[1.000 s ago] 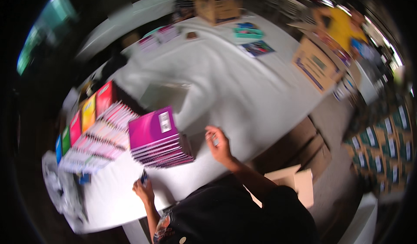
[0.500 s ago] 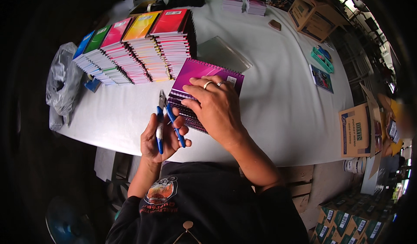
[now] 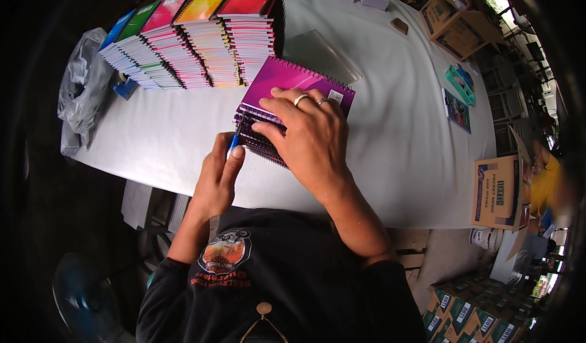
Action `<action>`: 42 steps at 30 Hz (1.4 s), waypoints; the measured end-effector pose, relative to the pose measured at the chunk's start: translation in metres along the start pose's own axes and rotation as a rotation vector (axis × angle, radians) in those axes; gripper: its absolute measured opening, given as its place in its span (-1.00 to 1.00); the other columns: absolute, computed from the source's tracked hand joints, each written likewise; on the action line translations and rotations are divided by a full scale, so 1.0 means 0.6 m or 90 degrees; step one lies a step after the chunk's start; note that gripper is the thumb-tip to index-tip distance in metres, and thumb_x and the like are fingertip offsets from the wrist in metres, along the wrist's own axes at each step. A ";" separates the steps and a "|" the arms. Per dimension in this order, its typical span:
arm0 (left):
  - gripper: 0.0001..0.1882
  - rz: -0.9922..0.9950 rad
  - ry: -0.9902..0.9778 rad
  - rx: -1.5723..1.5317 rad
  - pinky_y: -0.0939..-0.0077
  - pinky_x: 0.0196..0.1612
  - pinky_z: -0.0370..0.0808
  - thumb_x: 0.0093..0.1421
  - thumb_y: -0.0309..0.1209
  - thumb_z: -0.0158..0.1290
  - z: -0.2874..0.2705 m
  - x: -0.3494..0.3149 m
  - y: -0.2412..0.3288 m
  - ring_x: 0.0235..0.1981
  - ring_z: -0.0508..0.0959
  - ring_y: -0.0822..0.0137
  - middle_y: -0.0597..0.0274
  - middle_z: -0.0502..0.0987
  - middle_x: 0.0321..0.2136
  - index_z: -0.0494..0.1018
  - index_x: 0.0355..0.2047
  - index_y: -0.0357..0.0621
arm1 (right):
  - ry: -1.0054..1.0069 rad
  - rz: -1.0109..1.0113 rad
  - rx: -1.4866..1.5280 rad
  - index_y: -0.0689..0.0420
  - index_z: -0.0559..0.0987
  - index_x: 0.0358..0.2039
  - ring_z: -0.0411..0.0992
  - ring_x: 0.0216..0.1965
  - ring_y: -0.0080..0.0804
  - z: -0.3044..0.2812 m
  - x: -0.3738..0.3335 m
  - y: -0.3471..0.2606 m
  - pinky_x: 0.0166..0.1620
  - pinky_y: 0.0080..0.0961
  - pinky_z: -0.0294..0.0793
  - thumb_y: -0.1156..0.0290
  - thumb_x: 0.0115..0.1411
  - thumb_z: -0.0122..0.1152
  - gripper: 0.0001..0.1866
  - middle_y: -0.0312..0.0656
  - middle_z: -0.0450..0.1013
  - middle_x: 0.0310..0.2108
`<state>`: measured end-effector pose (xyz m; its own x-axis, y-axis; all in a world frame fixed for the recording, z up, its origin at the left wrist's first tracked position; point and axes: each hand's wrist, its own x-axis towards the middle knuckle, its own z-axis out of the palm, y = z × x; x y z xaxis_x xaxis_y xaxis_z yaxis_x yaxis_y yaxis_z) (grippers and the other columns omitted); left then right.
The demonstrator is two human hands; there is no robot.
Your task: The person uses pliers to trim the spiral binding of a stack of purple notebooks. They then place the trimmed notebooks into a clear plastic bag and arrange them on a table alongside stacks of other colorful notebooks. The person also handles a cardboard box and a tape dispenser during the process.
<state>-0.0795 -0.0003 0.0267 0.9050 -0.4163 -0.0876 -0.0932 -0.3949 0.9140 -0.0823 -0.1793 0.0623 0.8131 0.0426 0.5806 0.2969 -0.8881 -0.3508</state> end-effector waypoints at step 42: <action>-0.38 -0.217 -0.312 -0.918 0.01 -0.23 0.49 0.30 0.06 -0.39 -0.013 0.006 -0.041 -0.36 0.51 0.04 0.01 0.39 -0.39 0.25 -0.02 -0.30 | 0.017 -0.068 -0.108 -0.01 0.56 -0.33 0.44 -0.30 -0.36 0.011 -0.004 0.001 -0.22 -0.41 0.40 0.26 -0.13 0.36 -0.71 -0.36 0.51 -0.30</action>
<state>-0.0708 0.0142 0.0069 0.5545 -0.8037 -0.2160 0.8028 0.4481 0.3934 -0.0808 -0.1770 0.0558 0.7677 0.1300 0.6275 0.2896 -0.9439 -0.1587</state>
